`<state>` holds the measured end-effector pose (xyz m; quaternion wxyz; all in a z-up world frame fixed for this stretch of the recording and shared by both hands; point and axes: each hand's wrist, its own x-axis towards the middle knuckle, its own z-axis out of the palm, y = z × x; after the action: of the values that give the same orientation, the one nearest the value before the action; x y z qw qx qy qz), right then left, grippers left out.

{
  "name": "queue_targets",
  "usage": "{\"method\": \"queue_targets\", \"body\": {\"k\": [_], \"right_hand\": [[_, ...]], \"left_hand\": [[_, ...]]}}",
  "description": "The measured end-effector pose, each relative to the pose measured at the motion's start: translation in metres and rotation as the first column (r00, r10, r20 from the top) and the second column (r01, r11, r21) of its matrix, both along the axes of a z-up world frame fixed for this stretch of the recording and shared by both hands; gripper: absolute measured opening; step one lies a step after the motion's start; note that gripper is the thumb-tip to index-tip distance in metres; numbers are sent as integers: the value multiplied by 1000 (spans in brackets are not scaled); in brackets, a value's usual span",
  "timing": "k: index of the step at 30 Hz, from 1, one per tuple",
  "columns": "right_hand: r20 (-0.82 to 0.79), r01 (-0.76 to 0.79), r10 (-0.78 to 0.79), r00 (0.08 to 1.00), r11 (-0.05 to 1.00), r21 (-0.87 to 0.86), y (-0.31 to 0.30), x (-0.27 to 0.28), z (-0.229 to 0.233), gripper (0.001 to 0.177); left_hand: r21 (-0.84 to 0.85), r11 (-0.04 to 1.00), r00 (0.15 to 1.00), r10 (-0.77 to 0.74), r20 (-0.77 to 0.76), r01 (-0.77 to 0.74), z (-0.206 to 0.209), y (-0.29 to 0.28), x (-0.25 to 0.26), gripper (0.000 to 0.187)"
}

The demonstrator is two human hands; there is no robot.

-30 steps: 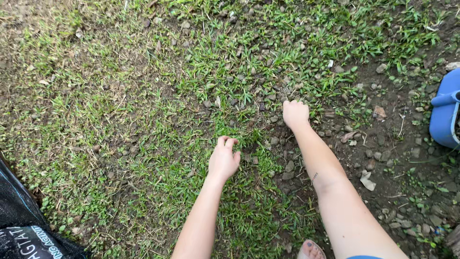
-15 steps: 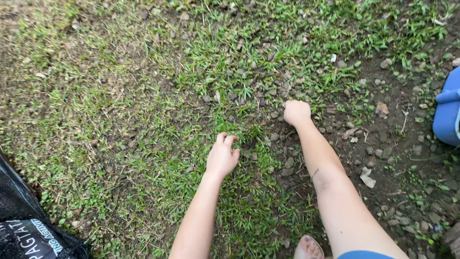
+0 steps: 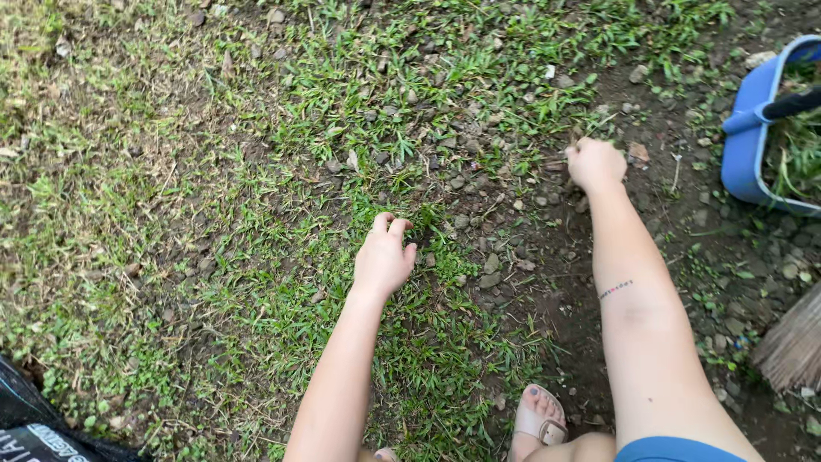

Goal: The person weeds a patch of ground by hand, pulling small green plants from the dirt and placing them into a blue container.

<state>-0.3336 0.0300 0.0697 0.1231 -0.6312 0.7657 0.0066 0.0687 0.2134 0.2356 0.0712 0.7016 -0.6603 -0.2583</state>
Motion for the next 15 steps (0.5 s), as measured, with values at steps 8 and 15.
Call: {"method": "queue_targets", "body": {"k": [8, 15], "right_hand": [[-58, 29, -16, 998, 972, 234, 11, 29, 6, 41], [12, -255, 260, 966, 956, -147, 17, 69, -9, 33]], "left_hand": [[-30, 998, 996, 47, -82, -49, 23, 25, -38, 35], [-72, 997, 999, 13, -35, -15, 9, 29, -24, 38]]}}
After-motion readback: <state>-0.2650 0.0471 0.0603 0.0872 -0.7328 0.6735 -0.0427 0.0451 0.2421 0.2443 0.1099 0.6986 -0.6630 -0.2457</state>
